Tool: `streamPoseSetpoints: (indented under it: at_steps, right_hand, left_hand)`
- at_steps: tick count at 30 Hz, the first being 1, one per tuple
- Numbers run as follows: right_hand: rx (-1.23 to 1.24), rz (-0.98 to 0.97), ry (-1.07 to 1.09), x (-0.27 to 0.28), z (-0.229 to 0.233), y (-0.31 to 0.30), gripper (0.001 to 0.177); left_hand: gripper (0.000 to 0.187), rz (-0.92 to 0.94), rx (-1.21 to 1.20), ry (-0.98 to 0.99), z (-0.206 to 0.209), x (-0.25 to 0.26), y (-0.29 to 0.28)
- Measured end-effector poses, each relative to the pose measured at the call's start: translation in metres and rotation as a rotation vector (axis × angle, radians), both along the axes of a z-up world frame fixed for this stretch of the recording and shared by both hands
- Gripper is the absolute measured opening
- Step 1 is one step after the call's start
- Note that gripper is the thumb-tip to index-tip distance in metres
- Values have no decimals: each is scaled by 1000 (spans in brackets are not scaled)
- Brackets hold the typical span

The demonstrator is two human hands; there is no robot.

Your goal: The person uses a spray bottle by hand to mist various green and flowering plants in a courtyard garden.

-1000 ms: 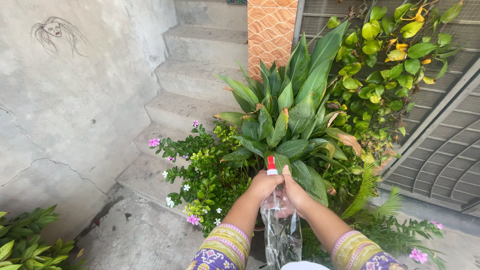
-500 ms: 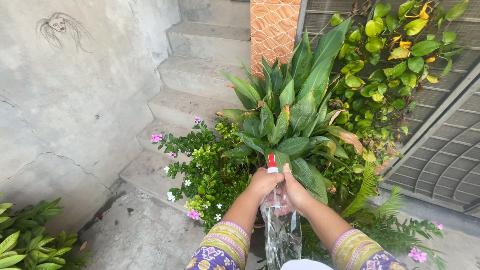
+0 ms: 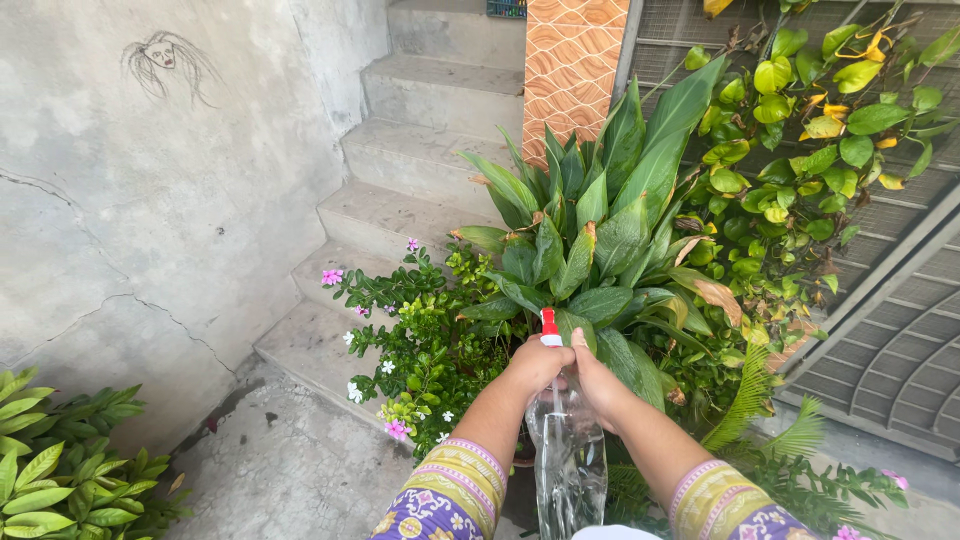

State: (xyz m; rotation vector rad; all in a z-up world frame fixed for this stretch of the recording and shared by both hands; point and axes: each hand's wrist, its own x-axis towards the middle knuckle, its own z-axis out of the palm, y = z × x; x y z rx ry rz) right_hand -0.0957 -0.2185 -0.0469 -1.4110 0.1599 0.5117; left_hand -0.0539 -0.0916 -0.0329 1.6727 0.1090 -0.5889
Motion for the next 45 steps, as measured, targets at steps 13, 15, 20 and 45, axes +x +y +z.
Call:
streamPoseSetpoints:
  at_steps: [13, 15, 20, 45]
  right_hand:
    - [-79, -101, -10, 29, 44, 24, 71]
    - [-16, -147, 8, 24, 41, 30, 43]
    - [97, -70, 37, 29, 24, 36, 40]
    - [98, 75, -31, 37, 21, 102, 29]
  left_hand:
    - [41, -31, -103, 38, 12, -4, 10]
    - [44, -4, -21, 16, 13, -7, 15]
    - [50, 72, -57, -38, -7, -1, 22]
    - [26, 255, -86, -169, 8, -21, 90]
